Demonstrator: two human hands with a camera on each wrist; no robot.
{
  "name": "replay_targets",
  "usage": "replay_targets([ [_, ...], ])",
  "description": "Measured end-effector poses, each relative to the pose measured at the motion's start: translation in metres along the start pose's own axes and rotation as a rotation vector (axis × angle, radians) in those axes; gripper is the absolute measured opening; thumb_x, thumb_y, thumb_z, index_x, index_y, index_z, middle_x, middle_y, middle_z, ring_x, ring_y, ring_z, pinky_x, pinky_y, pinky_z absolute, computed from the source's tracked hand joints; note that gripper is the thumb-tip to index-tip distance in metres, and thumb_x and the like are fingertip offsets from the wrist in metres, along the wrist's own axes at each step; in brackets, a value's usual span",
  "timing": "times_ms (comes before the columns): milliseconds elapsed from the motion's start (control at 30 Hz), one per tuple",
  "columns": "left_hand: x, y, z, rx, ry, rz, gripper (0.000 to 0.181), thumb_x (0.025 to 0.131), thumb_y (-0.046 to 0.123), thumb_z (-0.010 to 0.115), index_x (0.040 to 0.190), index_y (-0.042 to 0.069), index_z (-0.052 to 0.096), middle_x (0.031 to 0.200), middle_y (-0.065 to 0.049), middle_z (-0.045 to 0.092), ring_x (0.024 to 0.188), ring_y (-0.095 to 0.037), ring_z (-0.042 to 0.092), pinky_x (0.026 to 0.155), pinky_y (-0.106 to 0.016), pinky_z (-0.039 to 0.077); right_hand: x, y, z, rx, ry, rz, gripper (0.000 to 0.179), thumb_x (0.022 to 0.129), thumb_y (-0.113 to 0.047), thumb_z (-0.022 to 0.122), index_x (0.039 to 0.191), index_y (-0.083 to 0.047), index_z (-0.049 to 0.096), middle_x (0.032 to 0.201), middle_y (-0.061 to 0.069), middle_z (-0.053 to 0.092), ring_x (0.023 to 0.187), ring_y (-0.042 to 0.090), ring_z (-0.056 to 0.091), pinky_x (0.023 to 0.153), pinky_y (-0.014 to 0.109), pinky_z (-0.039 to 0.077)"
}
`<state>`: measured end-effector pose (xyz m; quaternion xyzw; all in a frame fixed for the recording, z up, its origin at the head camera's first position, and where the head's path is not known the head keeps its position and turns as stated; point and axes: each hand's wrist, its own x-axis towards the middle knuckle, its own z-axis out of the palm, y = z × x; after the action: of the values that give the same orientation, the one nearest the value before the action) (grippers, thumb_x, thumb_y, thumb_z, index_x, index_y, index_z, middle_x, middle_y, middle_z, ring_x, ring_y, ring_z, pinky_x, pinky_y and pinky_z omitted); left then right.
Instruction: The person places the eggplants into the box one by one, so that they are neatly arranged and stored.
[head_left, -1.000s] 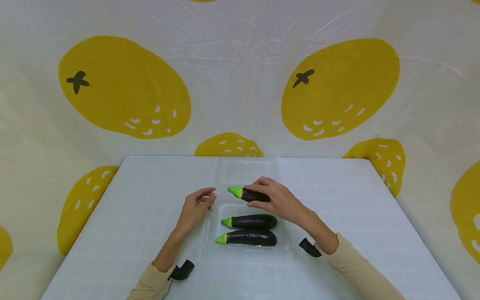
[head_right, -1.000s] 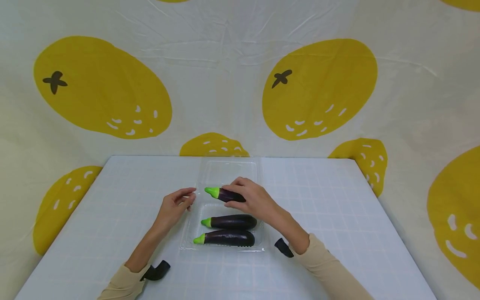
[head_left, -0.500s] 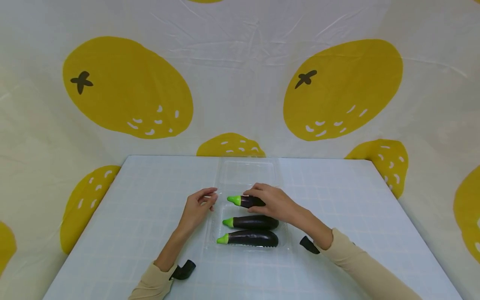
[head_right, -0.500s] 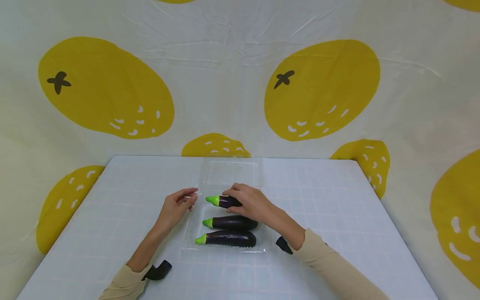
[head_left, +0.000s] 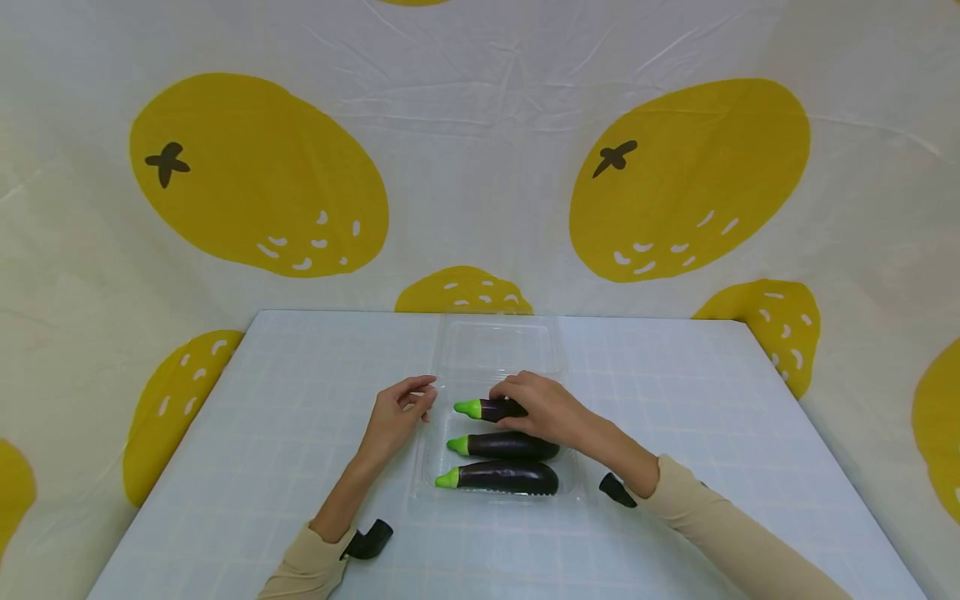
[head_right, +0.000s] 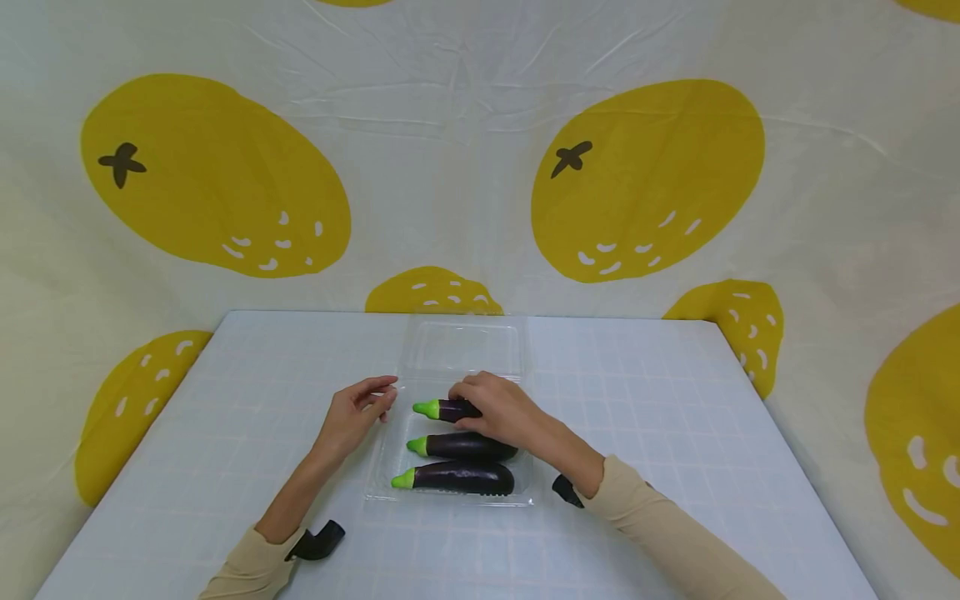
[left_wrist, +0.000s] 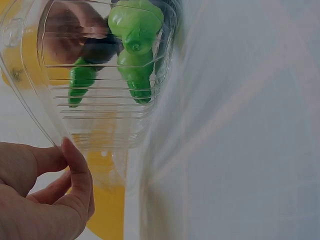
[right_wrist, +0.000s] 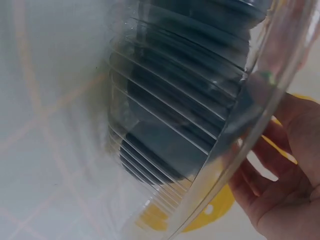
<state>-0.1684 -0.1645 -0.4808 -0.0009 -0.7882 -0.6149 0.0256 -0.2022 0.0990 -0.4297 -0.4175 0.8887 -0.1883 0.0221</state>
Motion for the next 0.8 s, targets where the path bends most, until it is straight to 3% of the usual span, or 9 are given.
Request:
replay_targets([
  [167,-0.009,0.024,-0.001,-0.003,-0.019,-0.009,0.035,0.101,0.006,0.066,0.132,-0.01,0.062,0.114,-0.031,0.067,0.09,-0.05,0.062,0.071,-0.029,0.056,0.0,-0.001,0.002,-0.051,-0.003,-0.032,0.034,0.09,-0.026,0.082,0.119,-0.009,0.073,0.112,0.004,0.072,0.099,0.019,0.064,0.087,0.034,0.056],
  [300,-0.014,0.035,-0.002,0.008,-0.029,0.02,0.034,0.101,0.008,0.066,0.129,-0.011,0.063,0.111,-0.03,0.067,0.086,-0.047,0.064,0.069,-0.027,0.055,0.0,0.0,0.005,-0.071,0.002,-0.063,0.032,0.091,-0.024,0.081,0.118,-0.008,0.074,0.112,0.006,0.07,0.1,0.019,0.065,0.085,0.034,0.057],
  [467,-0.01,0.025,0.0,0.012,-0.007,-0.003,0.033,0.101,0.007,0.066,0.13,-0.009,0.064,0.112,-0.028,0.068,0.085,-0.045,0.064,0.068,-0.027,0.055,0.0,0.002,0.009,-0.065,-0.001,-0.067,0.023,0.094,-0.019,0.077,0.114,-0.007,0.075,0.108,0.004,0.071,0.097,0.018,0.066,0.083,0.032,0.057],
  [633,-0.002,0.004,0.001,0.012,0.004,0.0,0.035,0.1,0.013,0.069,0.13,-0.004,0.066,0.112,-0.023,0.07,0.081,-0.032,0.065,0.066,-0.024,0.053,-0.001,0.001,0.011,-0.049,0.001,-0.052,0.018,0.096,-0.016,0.075,0.112,-0.008,0.075,0.107,0.004,0.072,0.096,0.018,0.067,0.081,0.031,0.057],
  [800,-0.001,0.0,-0.001,0.002,-0.006,0.006,0.033,0.1,0.014,0.069,0.129,-0.001,0.068,0.111,-0.02,0.07,0.081,-0.029,0.066,0.067,-0.025,0.054,-0.005,0.004,0.01,-0.035,0.015,-0.057,0.018,0.097,-0.015,0.074,0.112,-0.007,0.075,0.108,0.005,0.071,0.096,0.019,0.066,0.081,0.031,0.057],
])
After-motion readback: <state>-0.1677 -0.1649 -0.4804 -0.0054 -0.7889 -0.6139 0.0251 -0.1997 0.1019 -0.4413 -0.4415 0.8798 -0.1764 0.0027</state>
